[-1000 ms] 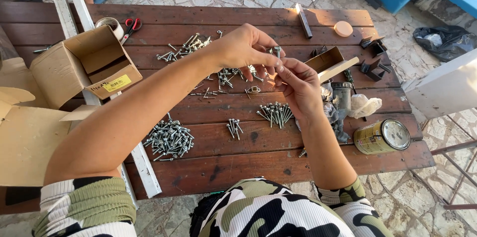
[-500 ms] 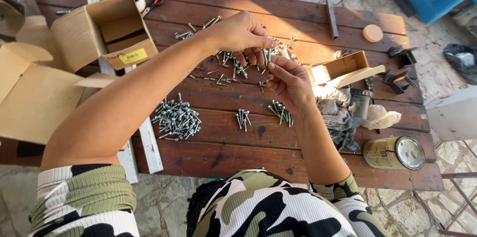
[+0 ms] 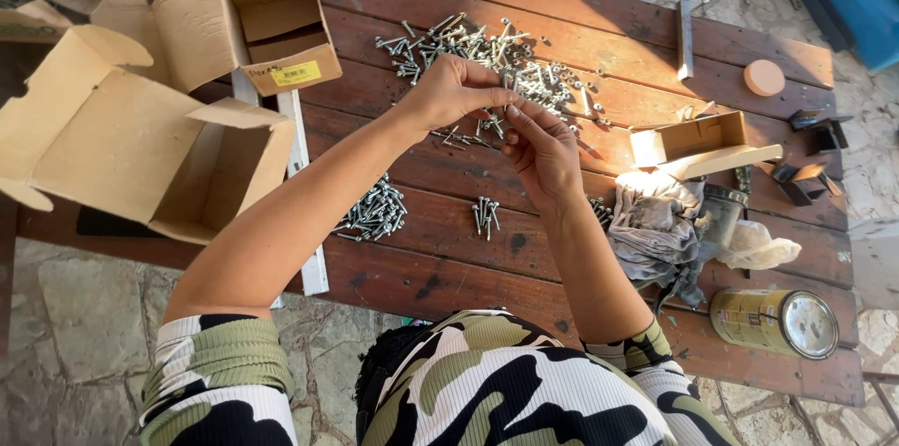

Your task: Assembling small hardware by threading screws through metal eyelets on a wooden table.

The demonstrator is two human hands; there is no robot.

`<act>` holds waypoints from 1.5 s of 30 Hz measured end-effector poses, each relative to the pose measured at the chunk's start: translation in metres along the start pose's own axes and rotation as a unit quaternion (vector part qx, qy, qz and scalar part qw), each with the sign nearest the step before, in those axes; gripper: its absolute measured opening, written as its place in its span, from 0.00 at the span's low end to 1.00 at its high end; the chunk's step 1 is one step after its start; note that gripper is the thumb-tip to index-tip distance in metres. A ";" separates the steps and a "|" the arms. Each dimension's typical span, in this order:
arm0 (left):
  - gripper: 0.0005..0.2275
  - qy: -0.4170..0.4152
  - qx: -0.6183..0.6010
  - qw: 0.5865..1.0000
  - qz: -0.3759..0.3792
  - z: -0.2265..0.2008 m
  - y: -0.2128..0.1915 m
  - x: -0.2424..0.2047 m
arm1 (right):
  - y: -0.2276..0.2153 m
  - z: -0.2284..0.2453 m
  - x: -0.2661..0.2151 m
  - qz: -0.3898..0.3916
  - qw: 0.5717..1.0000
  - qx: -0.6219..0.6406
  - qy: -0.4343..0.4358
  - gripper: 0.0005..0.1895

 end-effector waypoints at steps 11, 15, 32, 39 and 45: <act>0.11 -0.056 -0.028 0.995 -0.072 0.025 -0.043 -0.041 | 0.022 -0.056 0.008 0.027 0.996 0.004 0.081 0.11; 0.11 -0.096 -0.023 0.988 -0.119 0.057 -0.065 -0.073 | 0.013 -0.111 0.014 0.003 0.992 -0.038 0.121 0.09; 0.16 -0.231 0.232 0.932 -0.153 0.203 -0.149 -0.138 | -0.018 -0.299 0.005 0.028 0.896 -0.356 0.266 0.11; 0.11 -0.169 0.433 0.876 -0.129 0.266 -0.164 0.006 | -0.091 -0.230 -0.024 -0.079 0.917 -0.306 0.242 0.14; 0.10 -0.154 0.479 0.833 -0.230 0.323 -0.195 0.112 | -0.160 -0.188 -0.080 -0.210 0.915 -0.231 0.254 0.15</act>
Point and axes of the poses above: each hand's wrist, its own x-axis towards the middle knuckle, its own y-axis out of the palm, z = x × y, the point moved 10 cm from there along x, towards the middle knuckle, and after that the axes turned 3 degrees about y, right-handed, at the moved point
